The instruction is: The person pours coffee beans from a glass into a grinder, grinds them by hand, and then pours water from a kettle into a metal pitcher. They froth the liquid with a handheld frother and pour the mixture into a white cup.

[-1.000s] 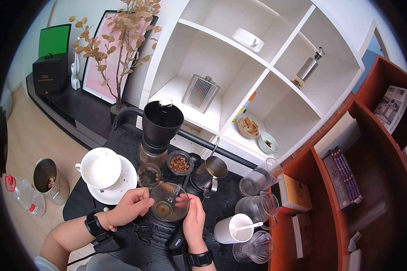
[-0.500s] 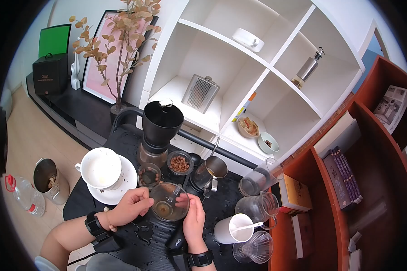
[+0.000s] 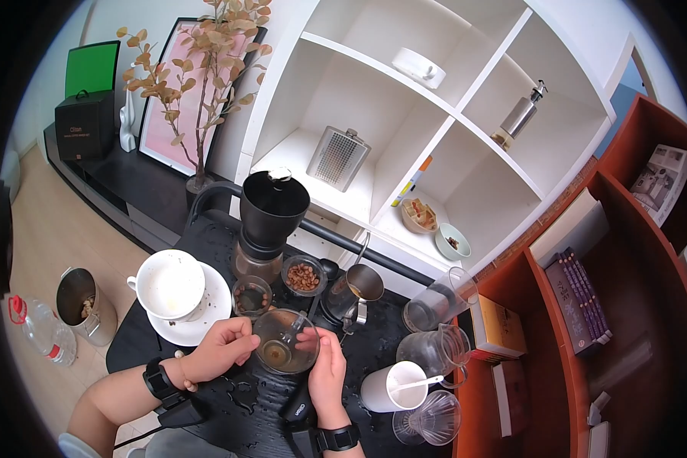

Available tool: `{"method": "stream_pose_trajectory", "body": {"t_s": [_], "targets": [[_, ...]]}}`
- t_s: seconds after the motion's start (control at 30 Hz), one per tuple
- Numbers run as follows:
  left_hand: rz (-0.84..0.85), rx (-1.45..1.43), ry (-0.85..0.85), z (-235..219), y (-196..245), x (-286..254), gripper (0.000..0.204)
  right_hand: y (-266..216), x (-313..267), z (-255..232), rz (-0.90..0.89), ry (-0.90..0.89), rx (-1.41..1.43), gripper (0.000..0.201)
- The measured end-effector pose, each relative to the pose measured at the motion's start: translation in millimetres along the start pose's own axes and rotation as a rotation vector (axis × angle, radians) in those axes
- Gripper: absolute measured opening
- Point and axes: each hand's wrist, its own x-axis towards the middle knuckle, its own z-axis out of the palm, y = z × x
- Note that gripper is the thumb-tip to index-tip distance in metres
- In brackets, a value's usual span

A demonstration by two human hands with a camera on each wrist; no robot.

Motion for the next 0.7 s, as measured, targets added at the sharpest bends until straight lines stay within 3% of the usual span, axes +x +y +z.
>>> {"method": "stream_pose_trajectory", "body": {"t_s": [0.37,0.43,0.57,0.67,0.7], "targets": [[0.008,-0.008,-0.009,1,4,0,0.022,-4,-1,2,-0.037,0.033,0.016,0.029],[-0.001,0.004,0.000,1,5,0,0.022,-7,-1,5,-0.125,0.177,0.087,0.030],[0.000,0.001,-0.003,1,3,0,0.022,-13,-1,-7,-0.279,0.261,0.056,0.031],[0.005,-0.004,-0.013,2,5,-1,0.022,-18,-1,-20,-0.310,0.125,-0.096,0.035],[0.005,-0.011,-0.017,2,6,-1,0.022,-27,-2,-18,-0.314,0.070,-0.267,0.037]]}}
